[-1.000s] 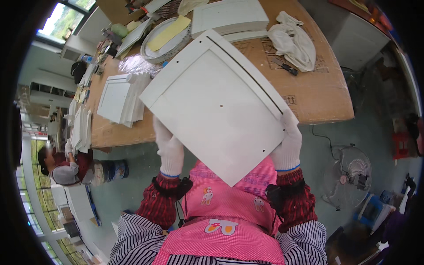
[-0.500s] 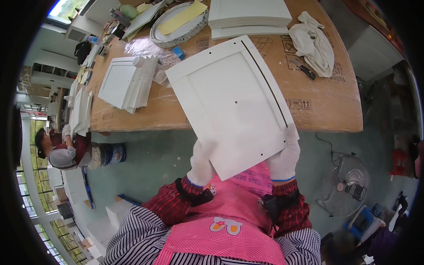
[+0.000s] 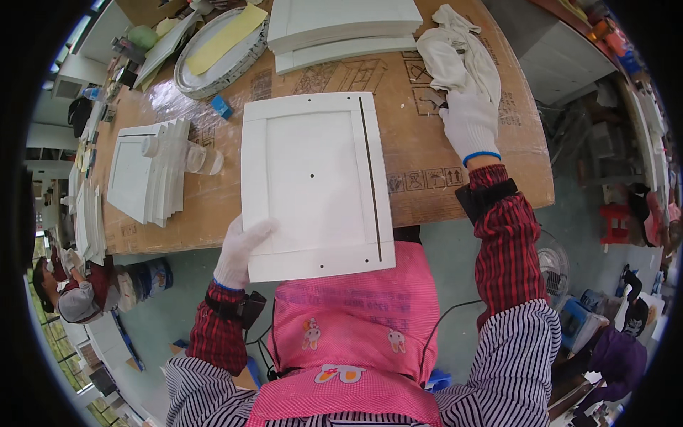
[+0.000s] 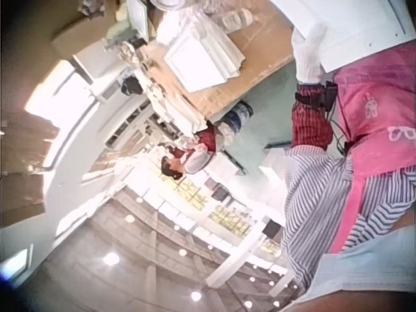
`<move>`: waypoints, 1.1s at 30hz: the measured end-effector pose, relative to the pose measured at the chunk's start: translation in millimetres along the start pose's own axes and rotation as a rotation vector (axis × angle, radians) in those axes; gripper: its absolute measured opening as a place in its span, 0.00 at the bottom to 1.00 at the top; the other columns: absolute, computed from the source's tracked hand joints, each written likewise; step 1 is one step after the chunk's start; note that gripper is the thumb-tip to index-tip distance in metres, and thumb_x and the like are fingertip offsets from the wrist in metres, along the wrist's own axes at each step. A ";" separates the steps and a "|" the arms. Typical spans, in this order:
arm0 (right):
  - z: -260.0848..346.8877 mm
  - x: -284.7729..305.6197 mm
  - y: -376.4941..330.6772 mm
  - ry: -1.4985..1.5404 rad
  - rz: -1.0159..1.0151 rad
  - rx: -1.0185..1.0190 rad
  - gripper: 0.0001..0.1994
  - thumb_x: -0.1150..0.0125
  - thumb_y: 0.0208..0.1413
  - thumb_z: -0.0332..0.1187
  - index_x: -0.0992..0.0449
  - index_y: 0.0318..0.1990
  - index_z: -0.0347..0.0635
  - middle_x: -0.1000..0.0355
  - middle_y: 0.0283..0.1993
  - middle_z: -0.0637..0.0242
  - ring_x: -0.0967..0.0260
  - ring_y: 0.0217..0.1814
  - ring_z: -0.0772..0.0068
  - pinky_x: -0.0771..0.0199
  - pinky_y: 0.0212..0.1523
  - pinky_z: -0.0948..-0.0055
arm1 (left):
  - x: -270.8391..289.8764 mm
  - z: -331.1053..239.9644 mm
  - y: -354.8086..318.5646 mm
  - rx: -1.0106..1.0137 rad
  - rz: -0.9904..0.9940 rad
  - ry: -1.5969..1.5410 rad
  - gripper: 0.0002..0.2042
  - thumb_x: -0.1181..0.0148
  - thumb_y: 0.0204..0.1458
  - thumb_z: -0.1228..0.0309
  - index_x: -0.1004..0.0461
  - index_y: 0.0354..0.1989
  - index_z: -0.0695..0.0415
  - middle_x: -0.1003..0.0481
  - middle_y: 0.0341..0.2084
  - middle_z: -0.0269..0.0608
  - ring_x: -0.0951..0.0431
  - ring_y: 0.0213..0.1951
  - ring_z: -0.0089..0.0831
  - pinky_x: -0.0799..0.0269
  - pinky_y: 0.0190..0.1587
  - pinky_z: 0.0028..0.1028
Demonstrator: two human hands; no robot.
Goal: The person is wiping and inspecting white cabinet doors, and using a small scraping tool to clean edges.
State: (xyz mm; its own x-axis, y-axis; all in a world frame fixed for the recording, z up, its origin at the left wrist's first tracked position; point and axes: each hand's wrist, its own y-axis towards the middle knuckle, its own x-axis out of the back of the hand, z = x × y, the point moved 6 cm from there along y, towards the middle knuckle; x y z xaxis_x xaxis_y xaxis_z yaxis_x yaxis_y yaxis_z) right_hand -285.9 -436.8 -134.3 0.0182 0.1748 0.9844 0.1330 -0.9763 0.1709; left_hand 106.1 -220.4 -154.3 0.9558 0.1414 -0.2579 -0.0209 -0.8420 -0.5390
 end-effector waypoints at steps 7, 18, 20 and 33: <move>26.4 13.1 -11.2 0.022 -0.205 0.179 0.10 0.33 0.61 0.37 0.19 0.36 0.40 0.23 0.36 0.54 0.22 0.41 0.47 0.23 0.41 0.53 | 9.1 -58.8 19.7 0.046 -0.150 0.575 0.21 0.31 0.57 0.71 0.25 0.58 0.66 0.18 0.48 0.44 0.17 0.48 0.32 0.21 0.53 0.35; 125.8 13.8 -9.7 0.612 -0.090 0.447 0.14 0.38 0.60 0.25 0.17 0.53 0.44 0.25 0.40 0.59 0.23 0.44 0.50 0.23 0.41 0.57 | -3.2 -48.6 35.9 -0.816 -0.397 1.305 0.25 0.33 0.54 0.76 0.25 0.63 0.62 0.27 0.65 0.60 0.30 0.68 0.58 0.36 0.71 0.48; 126.0 10.8 -6.3 0.592 -0.128 0.502 0.15 0.39 0.58 0.24 0.17 0.52 0.43 0.25 0.40 0.60 0.24 0.45 0.50 0.23 0.42 0.57 | 1.0 -50.3 40.9 -0.835 -0.391 1.292 0.25 0.34 0.54 0.77 0.25 0.63 0.62 0.27 0.65 0.60 0.29 0.68 0.59 0.36 0.71 0.48; 168.0 39.2 -145.4 0.660 0.138 0.774 0.20 0.38 0.50 0.25 0.17 0.53 0.47 0.29 0.36 0.67 0.30 0.39 0.58 0.29 0.41 0.60 | 0.7 -48.9 37.2 -0.873 -0.442 1.305 0.21 0.37 0.58 0.77 0.23 0.62 0.60 0.27 0.65 0.58 0.28 0.67 0.57 0.35 0.70 0.46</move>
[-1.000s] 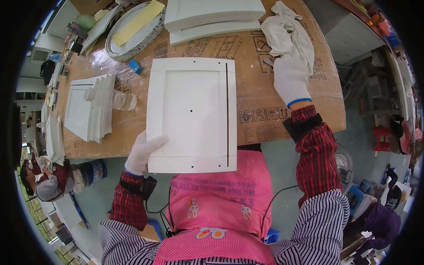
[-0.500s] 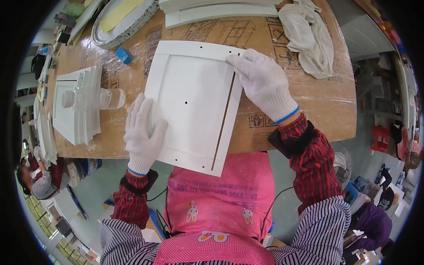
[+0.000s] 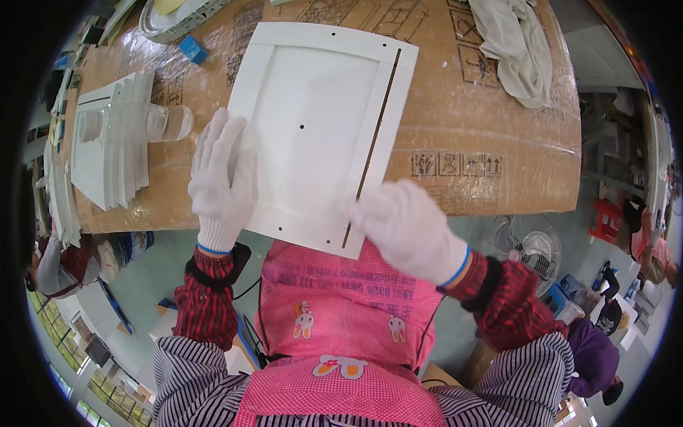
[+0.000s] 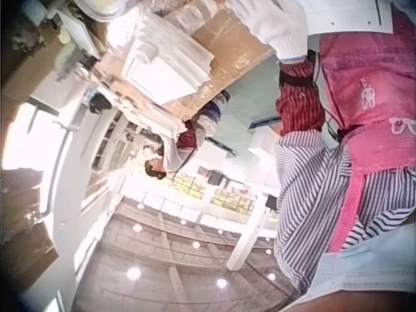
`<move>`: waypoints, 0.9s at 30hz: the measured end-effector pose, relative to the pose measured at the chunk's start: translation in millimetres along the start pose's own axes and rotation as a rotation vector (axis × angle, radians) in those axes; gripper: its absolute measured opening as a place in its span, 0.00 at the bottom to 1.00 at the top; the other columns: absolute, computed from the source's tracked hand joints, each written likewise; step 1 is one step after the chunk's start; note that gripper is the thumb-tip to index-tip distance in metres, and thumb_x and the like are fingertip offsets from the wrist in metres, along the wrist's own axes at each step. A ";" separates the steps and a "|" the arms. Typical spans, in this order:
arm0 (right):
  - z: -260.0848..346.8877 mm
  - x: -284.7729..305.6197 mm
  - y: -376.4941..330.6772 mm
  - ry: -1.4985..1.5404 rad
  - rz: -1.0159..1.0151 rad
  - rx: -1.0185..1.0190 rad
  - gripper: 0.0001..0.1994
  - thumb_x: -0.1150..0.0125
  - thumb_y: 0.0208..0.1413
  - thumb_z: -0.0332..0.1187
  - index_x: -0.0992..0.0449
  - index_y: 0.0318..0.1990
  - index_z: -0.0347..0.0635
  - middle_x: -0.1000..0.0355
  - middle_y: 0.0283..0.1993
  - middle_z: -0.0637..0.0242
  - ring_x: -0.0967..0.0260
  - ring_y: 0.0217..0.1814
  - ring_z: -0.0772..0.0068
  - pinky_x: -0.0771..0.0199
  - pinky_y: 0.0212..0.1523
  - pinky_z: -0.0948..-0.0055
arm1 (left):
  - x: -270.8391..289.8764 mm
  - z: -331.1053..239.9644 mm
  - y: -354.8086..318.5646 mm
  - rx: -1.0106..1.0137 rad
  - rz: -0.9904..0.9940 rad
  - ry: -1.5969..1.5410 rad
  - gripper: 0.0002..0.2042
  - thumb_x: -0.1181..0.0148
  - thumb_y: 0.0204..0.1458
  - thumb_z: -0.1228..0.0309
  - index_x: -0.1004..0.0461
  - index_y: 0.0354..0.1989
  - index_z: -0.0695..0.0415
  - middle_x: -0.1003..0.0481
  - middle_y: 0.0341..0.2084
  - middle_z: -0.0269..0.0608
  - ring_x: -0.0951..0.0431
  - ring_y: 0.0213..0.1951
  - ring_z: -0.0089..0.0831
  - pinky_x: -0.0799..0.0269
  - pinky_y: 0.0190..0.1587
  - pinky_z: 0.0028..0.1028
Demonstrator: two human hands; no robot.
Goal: The person is wiping and inspecting white cabinet doors, and using a small scraping tool to clean edges.
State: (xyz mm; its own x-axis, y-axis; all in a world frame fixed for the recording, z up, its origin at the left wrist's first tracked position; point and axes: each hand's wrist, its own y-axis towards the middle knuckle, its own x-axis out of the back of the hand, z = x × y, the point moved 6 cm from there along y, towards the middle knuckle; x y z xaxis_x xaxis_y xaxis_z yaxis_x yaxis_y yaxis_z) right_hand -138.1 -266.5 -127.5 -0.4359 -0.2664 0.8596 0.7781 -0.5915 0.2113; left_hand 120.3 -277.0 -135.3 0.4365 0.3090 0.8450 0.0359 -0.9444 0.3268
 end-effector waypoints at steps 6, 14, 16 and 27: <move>-95.8 28.9 39.5 -0.083 -0.159 -0.366 0.16 0.40 0.55 0.22 0.16 0.50 0.46 0.23 0.39 0.63 0.25 0.45 0.53 0.23 0.49 0.58 | -5.4 8.0 -4.4 0.022 -0.004 -0.001 0.23 0.34 0.57 0.73 0.23 0.63 0.53 0.26 0.66 0.53 0.28 0.68 0.56 0.38 0.73 0.50; -20.3 18.1 3.8 -0.142 -0.239 -0.044 0.15 0.38 0.54 0.22 0.16 0.48 0.49 0.29 0.34 0.67 0.27 0.38 0.61 0.25 0.39 0.58 | -6.6 6.8 -3.4 -0.017 -0.037 -0.028 0.23 0.34 0.57 0.72 0.23 0.63 0.53 0.26 0.66 0.53 0.27 0.67 0.56 0.39 0.73 0.52; -74.6 34.6 18.6 -0.151 -0.227 -0.313 0.15 0.36 0.56 0.23 0.15 0.49 0.51 0.25 0.35 0.67 0.27 0.35 0.60 0.25 0.36 0.62 | -6.2 6.8 -2.4 -0.025 -0.039 -0.033 0.22 0.34 0.57 0.71 0.22 0.63 0.53 0.26 0.65 0.53 0.27 0.67 0.56 0.39 0.73 0.52; -62.4 15.8 25.1 0.245 -0.109 -0.017 0.26 0.40 0.47 0.18 0.17 0.55 0.51 0.21 0.41 0.63 0.23 0.42 0.53 0.20 0.42 0.56 | -2.0 1.8 -0.2 -0.021 -0.045 -0.001 0.18 0.36 0.59 0.76 0.20 0.58 0.61 0.24 0.62 0.59 0.25 0.66 0.55 0.35 0.71 0.47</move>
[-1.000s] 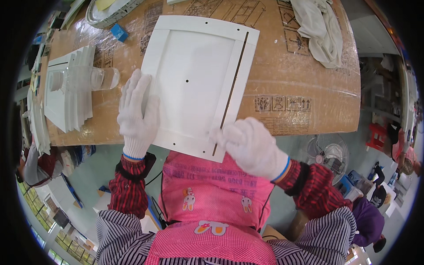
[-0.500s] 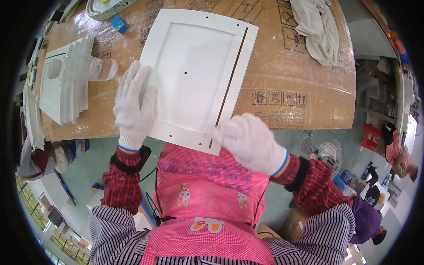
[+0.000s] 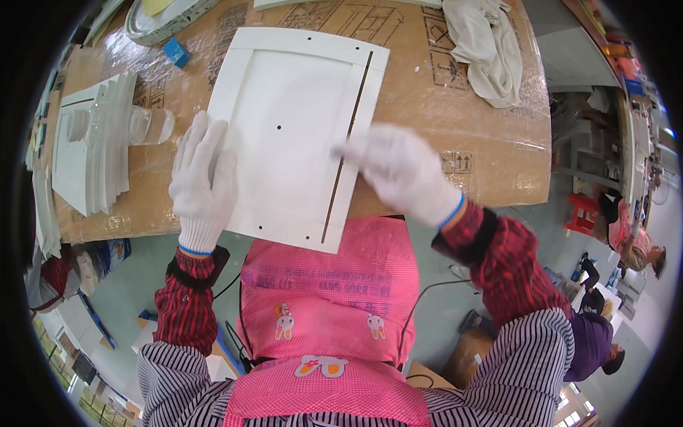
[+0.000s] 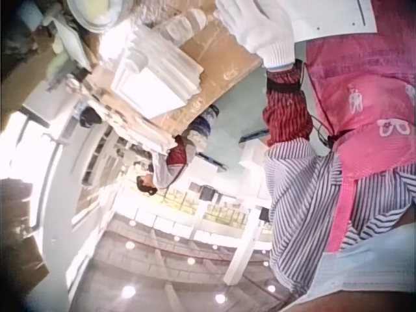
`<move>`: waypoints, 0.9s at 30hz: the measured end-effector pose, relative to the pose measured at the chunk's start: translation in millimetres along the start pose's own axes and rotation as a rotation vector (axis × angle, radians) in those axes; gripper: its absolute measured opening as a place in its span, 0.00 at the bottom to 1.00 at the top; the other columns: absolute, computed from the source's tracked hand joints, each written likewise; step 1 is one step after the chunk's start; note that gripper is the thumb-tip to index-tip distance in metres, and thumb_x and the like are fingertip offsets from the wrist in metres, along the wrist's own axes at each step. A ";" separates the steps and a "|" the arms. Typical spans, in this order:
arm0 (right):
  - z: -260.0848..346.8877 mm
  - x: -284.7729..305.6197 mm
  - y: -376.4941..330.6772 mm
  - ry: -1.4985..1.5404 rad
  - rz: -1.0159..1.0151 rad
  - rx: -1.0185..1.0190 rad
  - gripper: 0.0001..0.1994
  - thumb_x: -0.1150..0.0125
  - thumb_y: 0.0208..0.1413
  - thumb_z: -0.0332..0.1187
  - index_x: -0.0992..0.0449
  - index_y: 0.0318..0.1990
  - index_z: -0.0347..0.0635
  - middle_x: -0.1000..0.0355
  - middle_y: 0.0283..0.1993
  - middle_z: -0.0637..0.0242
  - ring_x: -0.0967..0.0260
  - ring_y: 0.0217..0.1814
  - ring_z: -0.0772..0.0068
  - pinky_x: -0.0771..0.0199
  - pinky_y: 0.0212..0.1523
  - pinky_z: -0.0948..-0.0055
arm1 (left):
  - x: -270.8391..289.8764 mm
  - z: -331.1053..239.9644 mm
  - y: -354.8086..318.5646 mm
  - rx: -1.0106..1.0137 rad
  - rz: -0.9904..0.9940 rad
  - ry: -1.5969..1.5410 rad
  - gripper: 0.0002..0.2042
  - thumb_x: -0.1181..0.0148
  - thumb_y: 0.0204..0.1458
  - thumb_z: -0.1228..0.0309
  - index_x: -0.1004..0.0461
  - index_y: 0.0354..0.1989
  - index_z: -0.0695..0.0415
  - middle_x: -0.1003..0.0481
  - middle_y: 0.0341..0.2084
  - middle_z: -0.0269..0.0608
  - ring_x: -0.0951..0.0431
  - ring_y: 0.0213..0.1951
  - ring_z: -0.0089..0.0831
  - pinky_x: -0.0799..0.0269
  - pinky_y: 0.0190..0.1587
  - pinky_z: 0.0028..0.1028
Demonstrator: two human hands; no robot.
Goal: The person is wiping and inspecting white cabinet doors, and using a small scraping tool to clean edges.
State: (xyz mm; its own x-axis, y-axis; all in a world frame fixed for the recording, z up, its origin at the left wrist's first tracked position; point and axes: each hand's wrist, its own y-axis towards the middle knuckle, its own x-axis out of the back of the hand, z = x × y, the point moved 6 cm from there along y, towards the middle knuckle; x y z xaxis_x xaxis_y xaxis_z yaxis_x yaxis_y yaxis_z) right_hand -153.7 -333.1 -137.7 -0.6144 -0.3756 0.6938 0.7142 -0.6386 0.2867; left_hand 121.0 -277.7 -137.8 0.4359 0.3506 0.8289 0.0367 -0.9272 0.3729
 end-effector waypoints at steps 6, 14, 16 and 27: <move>-102.2 70.8 61.3 -0.436 -0.221 -0.160 0.13 0.39 0.62 0.28 0.17 0.53 0.48 0.26 0.36 0.58 0.25 0.42 0.51 0.24 0.44 0.59 | -3.1 -4.2 3.5 0.035 0.017 -0.043 0.18 0.36 0.59 0.77 0.20 0.59 0.60 0.24 0.63 0.59 0.26 0.66 0.55 0.36 0.72 0.47; -10.0 15.2 15.3 -0.188 0.058 -0.060 0.20 0.37 0.51 0.21 0.13 0.51 0.52 0.25 0.37 0.64 0.24 0.42 0.56 0.20 0.44 0.60 | 0.4 -2.5 0.4 0.035 0.028 -0.024 0.19 0.37 0.58 0.78 0.20 0.59 0.60 0.25 0.64 0.59 0.27 0.67 0.55 0.37 0.73 0.49; -26.6 20.4 12.2 -0.208 -0.025 -0.068 0.20 0.37 0.53 0.22 0.14 0.52 0.52 0.25 0.37 0.63 0.24 0.42 0.56 0.20 0.44 0.59 | -3.4 -4.4 4.8 0.026 0.025 -0.043 0.19 0.37 0.58 0.78 0.20 0.59 0.60 0.25 0.64 0.59 0.27 0.67 0.55 0.37 0.73 0.49; -94.2 62.4 55.9 -0.356 -0.180 -0.238 0.16 0.38 0.59 0.27 0.16 0.54 0.46 0.25 0.39 0.58 0.24 0.46 0.50 0.23 0.46 0.59 | -1.6 -8.2 6.0 0.017 0.035 -0.043 0.20 0.38 0.58 0.78 0.21 0.60 0.60 0.25 0.63 0.59 0.27 0.67 0.57 0.38 0.73 0.51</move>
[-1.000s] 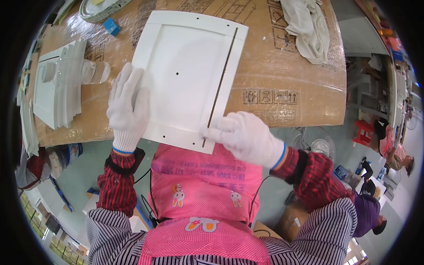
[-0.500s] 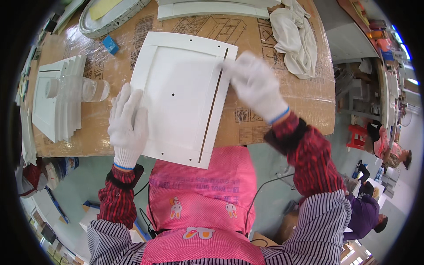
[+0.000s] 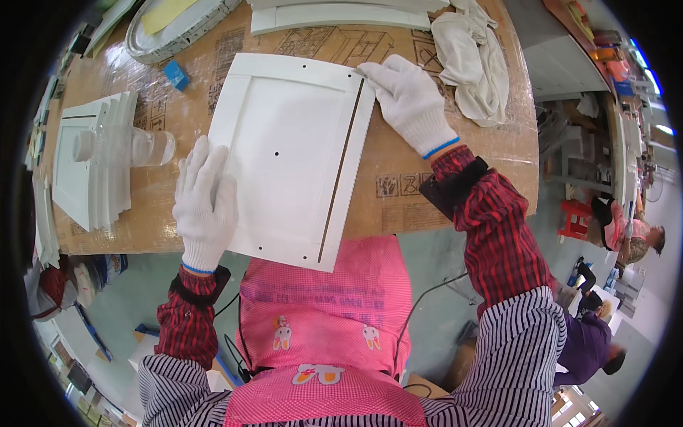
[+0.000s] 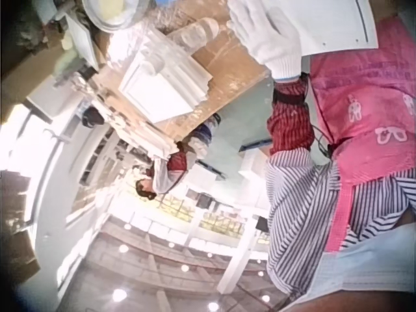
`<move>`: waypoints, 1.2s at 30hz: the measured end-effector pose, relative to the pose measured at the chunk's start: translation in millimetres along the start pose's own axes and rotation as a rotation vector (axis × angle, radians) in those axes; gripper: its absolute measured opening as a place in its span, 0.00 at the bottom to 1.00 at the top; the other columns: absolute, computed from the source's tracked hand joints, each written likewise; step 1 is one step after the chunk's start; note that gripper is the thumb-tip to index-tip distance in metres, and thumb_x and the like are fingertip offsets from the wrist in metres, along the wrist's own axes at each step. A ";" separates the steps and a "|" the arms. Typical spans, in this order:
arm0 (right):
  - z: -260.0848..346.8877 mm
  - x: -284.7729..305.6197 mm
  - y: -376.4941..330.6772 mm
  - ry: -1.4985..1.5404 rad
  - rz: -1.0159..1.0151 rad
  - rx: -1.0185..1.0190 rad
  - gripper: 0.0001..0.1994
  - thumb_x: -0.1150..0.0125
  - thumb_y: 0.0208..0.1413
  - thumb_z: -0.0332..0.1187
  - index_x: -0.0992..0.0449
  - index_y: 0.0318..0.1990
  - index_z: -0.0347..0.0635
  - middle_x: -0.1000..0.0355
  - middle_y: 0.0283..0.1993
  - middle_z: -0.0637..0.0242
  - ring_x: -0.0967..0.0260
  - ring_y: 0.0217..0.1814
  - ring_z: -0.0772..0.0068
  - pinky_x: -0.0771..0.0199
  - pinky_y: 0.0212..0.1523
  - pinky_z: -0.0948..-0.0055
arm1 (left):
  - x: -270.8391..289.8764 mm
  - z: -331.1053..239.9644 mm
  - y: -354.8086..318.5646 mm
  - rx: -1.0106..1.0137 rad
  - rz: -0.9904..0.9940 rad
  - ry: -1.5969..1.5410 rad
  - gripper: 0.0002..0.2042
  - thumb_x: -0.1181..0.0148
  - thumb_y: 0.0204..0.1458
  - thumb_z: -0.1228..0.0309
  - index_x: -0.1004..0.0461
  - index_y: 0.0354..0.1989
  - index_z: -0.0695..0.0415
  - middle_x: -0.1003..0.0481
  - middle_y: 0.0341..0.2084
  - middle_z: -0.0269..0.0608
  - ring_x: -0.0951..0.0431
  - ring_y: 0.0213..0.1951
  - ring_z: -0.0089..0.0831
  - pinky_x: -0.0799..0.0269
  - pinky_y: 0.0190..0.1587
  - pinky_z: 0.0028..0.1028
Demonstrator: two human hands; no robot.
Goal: The person is wiping and inspecting white cabinet doors, and using a small scraping tool to clean edges.
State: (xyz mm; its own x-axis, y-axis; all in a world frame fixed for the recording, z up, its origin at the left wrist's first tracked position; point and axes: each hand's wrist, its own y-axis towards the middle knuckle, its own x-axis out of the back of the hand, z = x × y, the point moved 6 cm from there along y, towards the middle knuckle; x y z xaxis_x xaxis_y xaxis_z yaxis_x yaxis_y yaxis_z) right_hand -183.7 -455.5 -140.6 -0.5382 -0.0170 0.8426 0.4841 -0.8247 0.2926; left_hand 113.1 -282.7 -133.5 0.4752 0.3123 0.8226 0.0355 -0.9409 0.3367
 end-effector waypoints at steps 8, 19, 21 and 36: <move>126.3 -15.3 -117.5 0.213 0.326 0.301 0.21 0.40 0.52 0.22 0.18 0.55 0.48 0.24 0.39 0.63 0.26 0.40 0.55 0.23 0.39 0.56 | 0.6 5.4 -6.1 0.007 -0.006 0.016 0.20 0.37 0.59 0.77 0.21 0.61 0.59 0.26 0.64 0.58 0.28 0.68 0.55 0.38 0.73 0.50; -8.8 17.7 -25.9 -0.166 -0.117 -0.081 0.12 0.38 0.64 0.31 0.17 0.53 0.47 0.24 0.40 0.58 0.24 0.43 0.52 0.23 0.44 0.61 | 0.5 9.5 -7.1 0.022 -0.018 0.019 0.19 0.37 0.60 0.75 0.21 0.61 0.56 0.26 0.65 0.56 0.28 0.67 0.55 0.37 0.73 0.48; 7.4 9.3 -29.8 -0.031 -0.090 -0.062 0.14 0.38 0.61 0.27 0.17 0.53 0.47 0.24 0.39 0.59 0.24 0.42 0.51 0.22 0.44 0.60 | 0.4 10.8 -9.6 0.019 -0.013 0.054 0.19 0.37 0.60 0.74 0.21 0.61 0.56 0.26 0.65 0.56 0.27 0.67 0.54 0.37 0.73 0.47; 153.5 1.5 -187.5 0.176 -0.013 0.025 0.21 0.36 0.49 0.20 0.15 0.52 0.47 0.24 0.36 0.63 0.23 0.36 0.59 0.22 0.37 0.61 | -11.1 11.9 -8.2 -0.005 -0.054 0.035 0.18 0.38 0.61 0.68 0.22 0.60 0.49 0.26 0.65 0.48 0.27 0.65 0.53 0.39 0.73 0.50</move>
State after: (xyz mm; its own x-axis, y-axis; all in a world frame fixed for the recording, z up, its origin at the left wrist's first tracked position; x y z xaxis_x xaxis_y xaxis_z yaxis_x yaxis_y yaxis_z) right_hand -169.4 -214.1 -124.8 -0.6554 -0.1070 0.7476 0.4926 -0.8110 0.3157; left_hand 118.0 -280.1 -150.9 0.4413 0.3668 0.8190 0.0556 -0.9220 0.3831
